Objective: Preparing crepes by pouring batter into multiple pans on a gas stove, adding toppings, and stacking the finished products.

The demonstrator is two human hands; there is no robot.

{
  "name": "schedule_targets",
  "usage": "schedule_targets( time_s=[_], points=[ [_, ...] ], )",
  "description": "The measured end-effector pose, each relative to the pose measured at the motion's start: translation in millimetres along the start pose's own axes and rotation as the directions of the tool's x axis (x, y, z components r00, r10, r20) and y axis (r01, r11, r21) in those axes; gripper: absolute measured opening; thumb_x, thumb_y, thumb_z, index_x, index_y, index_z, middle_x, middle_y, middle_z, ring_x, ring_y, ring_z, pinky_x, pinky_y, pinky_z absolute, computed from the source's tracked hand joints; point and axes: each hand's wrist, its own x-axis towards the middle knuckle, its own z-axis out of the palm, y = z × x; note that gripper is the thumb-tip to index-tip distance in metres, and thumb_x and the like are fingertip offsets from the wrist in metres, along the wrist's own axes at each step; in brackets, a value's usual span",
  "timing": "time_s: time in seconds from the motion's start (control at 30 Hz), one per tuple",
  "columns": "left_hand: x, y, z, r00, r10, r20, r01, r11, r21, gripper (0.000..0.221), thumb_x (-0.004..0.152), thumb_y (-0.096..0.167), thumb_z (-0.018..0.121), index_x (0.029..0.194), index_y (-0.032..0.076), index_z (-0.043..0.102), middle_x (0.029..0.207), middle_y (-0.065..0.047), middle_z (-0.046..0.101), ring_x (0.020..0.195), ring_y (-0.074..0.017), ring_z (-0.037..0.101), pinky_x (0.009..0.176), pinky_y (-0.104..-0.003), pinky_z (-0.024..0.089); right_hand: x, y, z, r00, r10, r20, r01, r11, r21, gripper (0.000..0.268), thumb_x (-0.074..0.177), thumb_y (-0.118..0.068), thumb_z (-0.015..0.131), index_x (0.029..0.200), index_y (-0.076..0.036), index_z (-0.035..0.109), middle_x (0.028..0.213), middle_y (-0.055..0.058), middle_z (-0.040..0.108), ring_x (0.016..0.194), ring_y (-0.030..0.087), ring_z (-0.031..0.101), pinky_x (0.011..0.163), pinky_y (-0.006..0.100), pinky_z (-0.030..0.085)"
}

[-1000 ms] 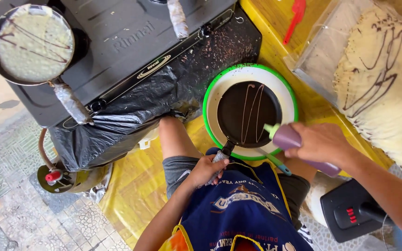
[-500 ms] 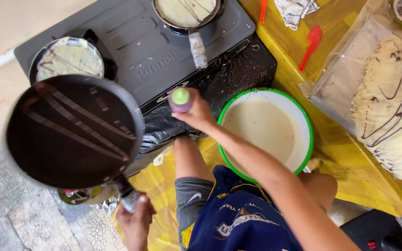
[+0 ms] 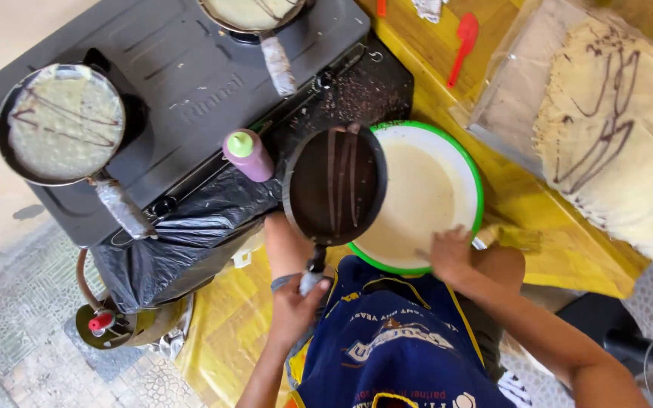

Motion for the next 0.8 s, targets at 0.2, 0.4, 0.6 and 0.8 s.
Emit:
schedule_targets(
  time_s=[0.2, 0.4, 0.6, 0.8],
  points=[
    [43, -13, 52, 0.985, 0.111, 0.131, -0.153, 0.912, 0.38, 0.06, 0.083, 0.063, 0.076, 0.068, 0.006, 0.065, 0.05, -0.021, 0.061, 0.065, -0.0447, 0.07, 0.063, -0.047, 0.053, -38, 46, 60, 0.951, 0.212, 0.226, -0.223, 0.974, 0.027, 0.041, 0.06, -0.027, 0.087, 0.097, -0.011, 0.084, 0.092, 0.017, 0.078, 0.094, 0.043, 0.072, 0.082, 0.052, 0.052],
    [52, 10, 57, 0.982, -0.025, 0.19, -0.026, 0.964, 0.264, 0.054, 0.085, 0.059, 0.078, 0.061, 0.013, 0.064, 0.039, -0.005, 0.06, 0.043, -0.0228, 0.067, 0.06, -0.032, 0.054, -49, 47, 62, 0.99, 0.076, 0.119, -0.114, 0.928, 0.354, 0.032, 0.092, -0.027, 0.064, 0.103, 0.0, 0.078, 0.101, 0.021, 0.077, 0.098, 0.043, 0.073, 0.083, 0.053, 0.056],
    [62, 20, 45, 0.977, -0.067, 0.201, 0.008, 0.959, 0.284, 0.047, 0.082, 0.053, 0.08, 0.068, 0.011, 0.068, 0.044, -0.004, 0.063, 0.042, -0.0182, 0.068, 0.065, -0.027, 0.058, -71, 55, -33, 0.804, -0.174, -0.569, 0.022, 0.964, -0.263, 0.012, 0.062, -0.018, 0.071, 0.072, -0.016, 0.064, 0.064, 0.003, 0.055, 0.059, 0.025, 0.057, 0.053, 0.04, 0.041],
    [92, -6, 42, 0.964, 0.243, 0.104, -0.262, 0.815, 0.517, 0.054, 0.084, 0.061, 0.078, 0.067, 0.01, 0.07, 0.051, -0.012, 0.063, 0.061, -0.0368, 0.07, 0.063, -0.04, 0.055, -93, 117, -49, 0.704, -0.13, -0.698, -0.086, 0.96, -0.266, 0.008, 0.08, -0.018, 0.066, 0.074, -0.02, 0.061, 0.07, -0.002, 0.053, 0.071, 0.021, 0.059, 0.06, 0.037, 0.041]
  ],
)
